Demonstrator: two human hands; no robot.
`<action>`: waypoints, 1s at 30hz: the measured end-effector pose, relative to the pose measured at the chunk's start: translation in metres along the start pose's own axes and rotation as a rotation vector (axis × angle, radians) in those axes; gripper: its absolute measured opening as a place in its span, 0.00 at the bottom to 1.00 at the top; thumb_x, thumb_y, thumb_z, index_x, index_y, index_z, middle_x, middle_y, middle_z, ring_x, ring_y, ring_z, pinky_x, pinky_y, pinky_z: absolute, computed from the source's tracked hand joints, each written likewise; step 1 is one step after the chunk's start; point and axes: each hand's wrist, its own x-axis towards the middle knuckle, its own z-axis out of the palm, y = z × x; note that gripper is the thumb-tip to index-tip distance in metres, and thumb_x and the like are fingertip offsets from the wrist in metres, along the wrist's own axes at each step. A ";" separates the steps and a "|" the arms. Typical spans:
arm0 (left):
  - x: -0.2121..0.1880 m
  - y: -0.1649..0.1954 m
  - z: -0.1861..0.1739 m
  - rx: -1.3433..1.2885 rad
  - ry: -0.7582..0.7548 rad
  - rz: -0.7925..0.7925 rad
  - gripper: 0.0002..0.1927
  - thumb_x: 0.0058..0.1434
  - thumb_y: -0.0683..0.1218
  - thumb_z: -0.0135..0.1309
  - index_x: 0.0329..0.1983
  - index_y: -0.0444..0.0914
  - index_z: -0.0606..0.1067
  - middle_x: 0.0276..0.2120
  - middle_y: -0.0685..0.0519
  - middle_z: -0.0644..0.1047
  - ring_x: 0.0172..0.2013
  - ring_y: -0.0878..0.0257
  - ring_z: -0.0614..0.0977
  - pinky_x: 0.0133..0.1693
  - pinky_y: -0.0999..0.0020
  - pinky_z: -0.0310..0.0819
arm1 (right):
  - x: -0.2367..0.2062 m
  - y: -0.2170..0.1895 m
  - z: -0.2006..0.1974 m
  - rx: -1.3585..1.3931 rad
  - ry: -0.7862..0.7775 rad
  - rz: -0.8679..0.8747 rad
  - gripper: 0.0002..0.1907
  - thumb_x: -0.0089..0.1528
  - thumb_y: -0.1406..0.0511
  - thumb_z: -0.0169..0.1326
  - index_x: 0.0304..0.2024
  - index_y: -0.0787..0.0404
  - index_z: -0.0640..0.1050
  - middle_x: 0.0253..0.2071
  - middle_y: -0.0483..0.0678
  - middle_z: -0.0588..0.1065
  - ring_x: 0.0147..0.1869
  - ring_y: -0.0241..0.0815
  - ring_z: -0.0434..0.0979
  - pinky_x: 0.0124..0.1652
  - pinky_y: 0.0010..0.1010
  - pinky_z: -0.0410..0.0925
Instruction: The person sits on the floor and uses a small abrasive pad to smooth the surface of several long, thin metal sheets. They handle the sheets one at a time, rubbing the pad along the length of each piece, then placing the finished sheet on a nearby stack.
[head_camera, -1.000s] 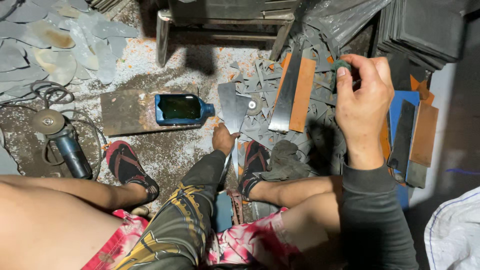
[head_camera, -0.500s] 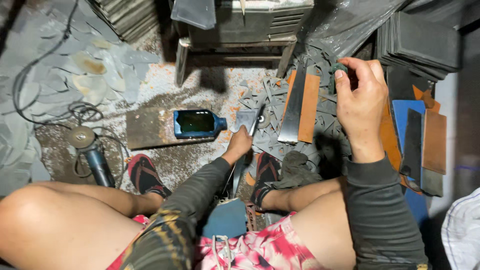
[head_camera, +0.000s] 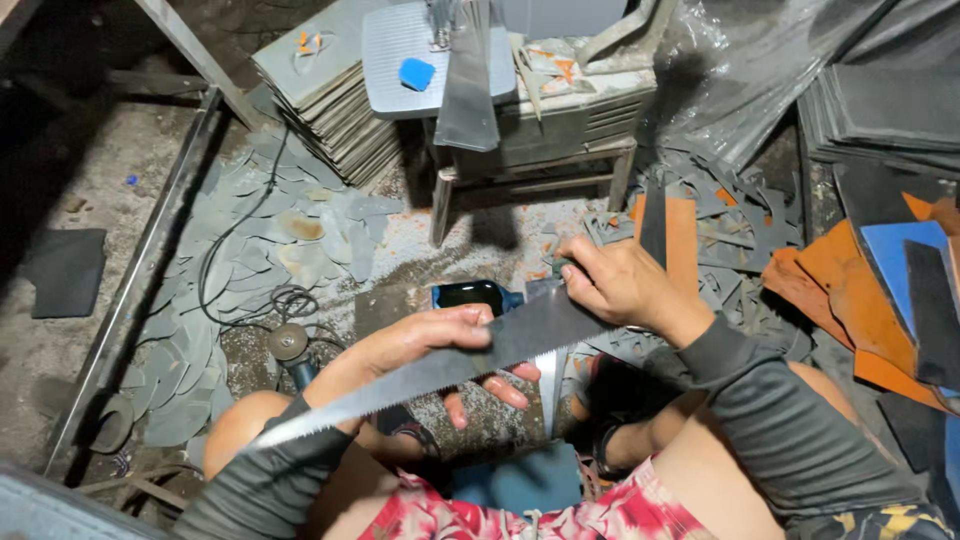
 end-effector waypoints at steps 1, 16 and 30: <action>-0.008 -0.003 -0.010 0.007 -0.017 0.022 0.26 0.72 0.58 0.40 0.63 0.36 0.70 0.55 0.37 0.80 0.48 0.44 0.86 0.28 0.61 0.83 | 0.004 -0.004 0.011 0.094 0.065 0.043 0.11 0.64 0.63 0.53 0.47 0.62 0.75 0.25 0.56 0.75 0.32 0.57 0.79 0.34 0.43 0.69; 0.060 -0.029 -0.083 -0.197 0.236 1.041 0.35 0.81 0.63 0.30 0.66 0.28 0.69 0.59 0.41 0.74 0.60 0.52 0.74 0.64 0.58 0.68 | 0.094 -0.100 0.116 0.589 0.573 0.163 0.10 0.73 0.65 0.48 0.53 0.65 0.70 0.43 0.47 0.76 0.46 0.35 0.74 0.46 0.30 0.69; 0.039 -0.039 -0.102 -0.792 -0.263 0.891 0.30 0.86 0.60 0.32 0.68 0.28 0.65 0.60 0.39 0.70 0.63 0.44 0.70 0.63 0.50 0.72 | 0.114 -0.124 0.082 -0.050 0.494 -0.244 0.17 0.60 0.76 0.59 0.52 0.65 0.76 0.44 0.55 0.74 0.48 0.57 0.74 0.47 0.42 0.69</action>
